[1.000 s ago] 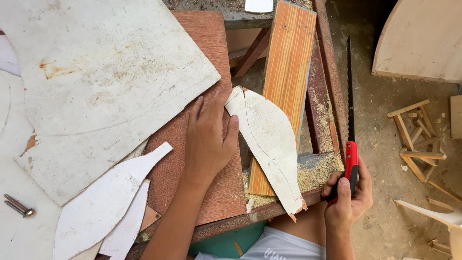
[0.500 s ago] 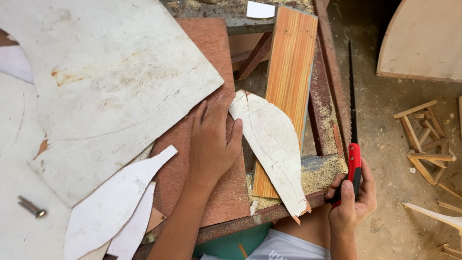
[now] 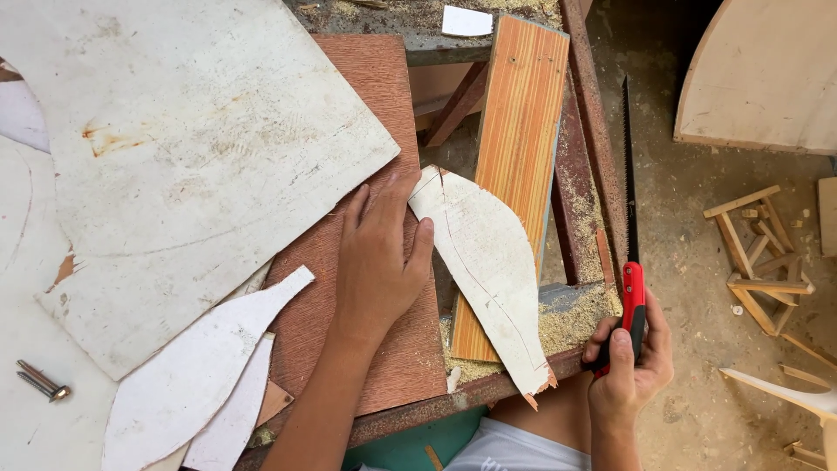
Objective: Using a hand saw to cut a curved shape out of a thin metal sheet on a workbench
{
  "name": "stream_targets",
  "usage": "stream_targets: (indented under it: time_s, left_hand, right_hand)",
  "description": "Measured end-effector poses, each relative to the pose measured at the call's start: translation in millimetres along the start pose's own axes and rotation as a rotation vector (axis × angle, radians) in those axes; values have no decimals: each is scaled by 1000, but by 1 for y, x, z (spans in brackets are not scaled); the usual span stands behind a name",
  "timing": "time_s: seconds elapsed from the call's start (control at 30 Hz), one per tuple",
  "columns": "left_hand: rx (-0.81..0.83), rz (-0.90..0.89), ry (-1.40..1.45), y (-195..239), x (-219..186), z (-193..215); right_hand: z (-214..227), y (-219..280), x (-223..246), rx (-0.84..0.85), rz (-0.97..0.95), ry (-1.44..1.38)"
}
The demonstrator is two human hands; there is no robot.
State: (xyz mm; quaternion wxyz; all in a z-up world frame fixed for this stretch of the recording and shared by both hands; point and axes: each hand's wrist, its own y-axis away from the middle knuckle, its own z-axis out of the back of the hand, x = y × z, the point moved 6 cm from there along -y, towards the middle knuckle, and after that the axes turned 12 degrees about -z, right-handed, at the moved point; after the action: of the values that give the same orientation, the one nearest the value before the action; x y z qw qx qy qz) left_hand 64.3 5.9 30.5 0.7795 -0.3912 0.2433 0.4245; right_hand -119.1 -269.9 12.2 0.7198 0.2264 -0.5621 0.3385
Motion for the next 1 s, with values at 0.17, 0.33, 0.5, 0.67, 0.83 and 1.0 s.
stream_targets:
  time_s: [0.17, 0.33, 0.5, 0.67, 0.83, 1.0]
  left_hand:
    - [1, 0, 3, 0, -1, 1]
    - [-20, -14, 2, 0, -2, 2]
    - [-27, -4, 10, -2, -5, 5]
    - [-27, -1, 19, -2, -5, 5]
    - [-40, -8, 12, -3, -5, 5]
    - [8, 29, 17, -3, -4, 3]
  right_hand:
    - [1, 0, -2, -2, 4, -1]
    - [-1, 1, 1, -8, 1, 12]
    - [-4, 3, 5, -18, -21, -10]
    - [-4, 5, -3, -106, -7, -39]
    - [2, 7, 4, -121, -116, -7]
    - [8, 5, -12, 12, -265, -70]
